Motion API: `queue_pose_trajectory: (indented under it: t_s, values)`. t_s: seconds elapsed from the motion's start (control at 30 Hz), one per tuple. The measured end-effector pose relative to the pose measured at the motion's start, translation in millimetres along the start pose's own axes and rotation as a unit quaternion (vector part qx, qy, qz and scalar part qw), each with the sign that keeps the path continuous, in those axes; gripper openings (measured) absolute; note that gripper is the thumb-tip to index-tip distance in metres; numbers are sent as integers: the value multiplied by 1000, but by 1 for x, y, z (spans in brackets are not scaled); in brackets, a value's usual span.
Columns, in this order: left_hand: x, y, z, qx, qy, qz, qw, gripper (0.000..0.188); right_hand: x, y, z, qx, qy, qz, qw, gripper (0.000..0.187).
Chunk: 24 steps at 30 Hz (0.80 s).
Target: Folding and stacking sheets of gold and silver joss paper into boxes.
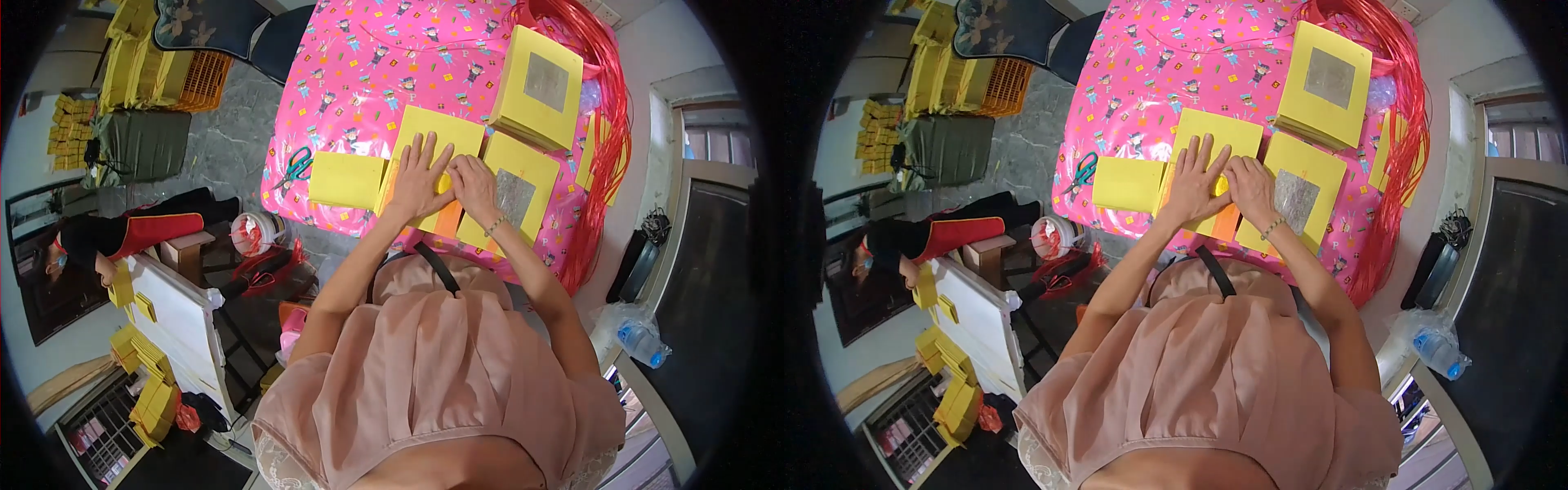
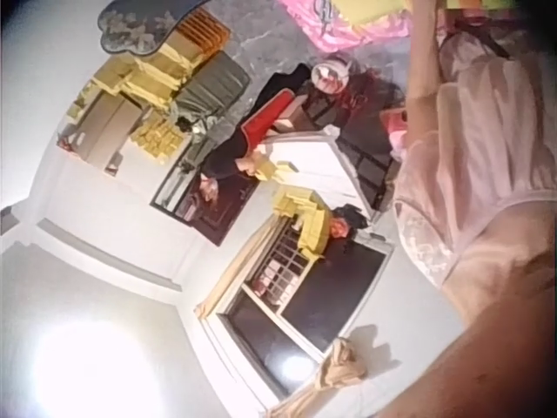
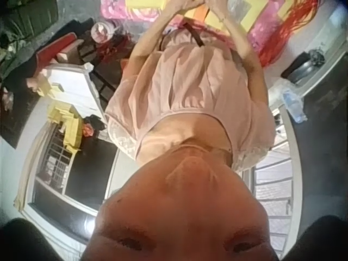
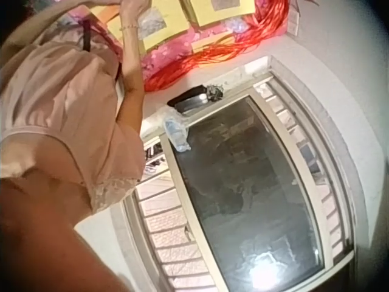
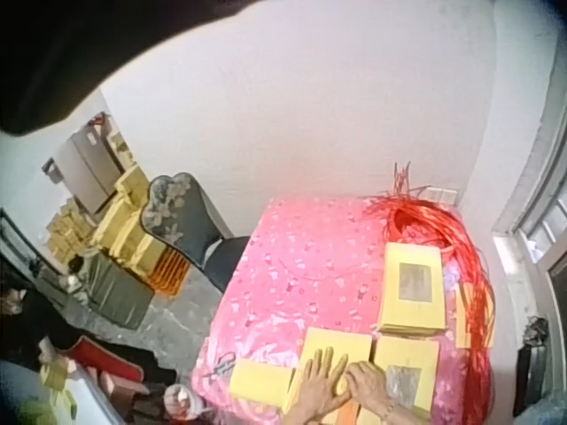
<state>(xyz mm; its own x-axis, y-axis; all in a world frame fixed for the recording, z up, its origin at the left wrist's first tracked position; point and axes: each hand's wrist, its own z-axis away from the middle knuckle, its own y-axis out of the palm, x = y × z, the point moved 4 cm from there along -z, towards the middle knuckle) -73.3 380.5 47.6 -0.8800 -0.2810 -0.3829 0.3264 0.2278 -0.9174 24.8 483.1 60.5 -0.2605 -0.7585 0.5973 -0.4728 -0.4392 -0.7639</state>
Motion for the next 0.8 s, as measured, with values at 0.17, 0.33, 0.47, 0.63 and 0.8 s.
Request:
queue_pose_trajectory:
  t_s: [0.17,0.33,0.47,0.63,0.8]
  values:
    - [26,-16,11,10,11,13,1000,90,-8,1,6,7,21,-20,1000,14]
    - [31,-16,11,15,10,-16,1000,91,-8,6,6,12,13,-1,1000,21]
    - [32,-15,12,7,8,4,1000,90,-2,3,6,9,-15,26,1000,28]
    - [31,-15,13,12,-13,3,1000,87,1,-2,2,36,-32,65,997,46]
    - [5,-31,23,-160,-77,92,980,70,-4,-2,4,14,-122,91,988,37]
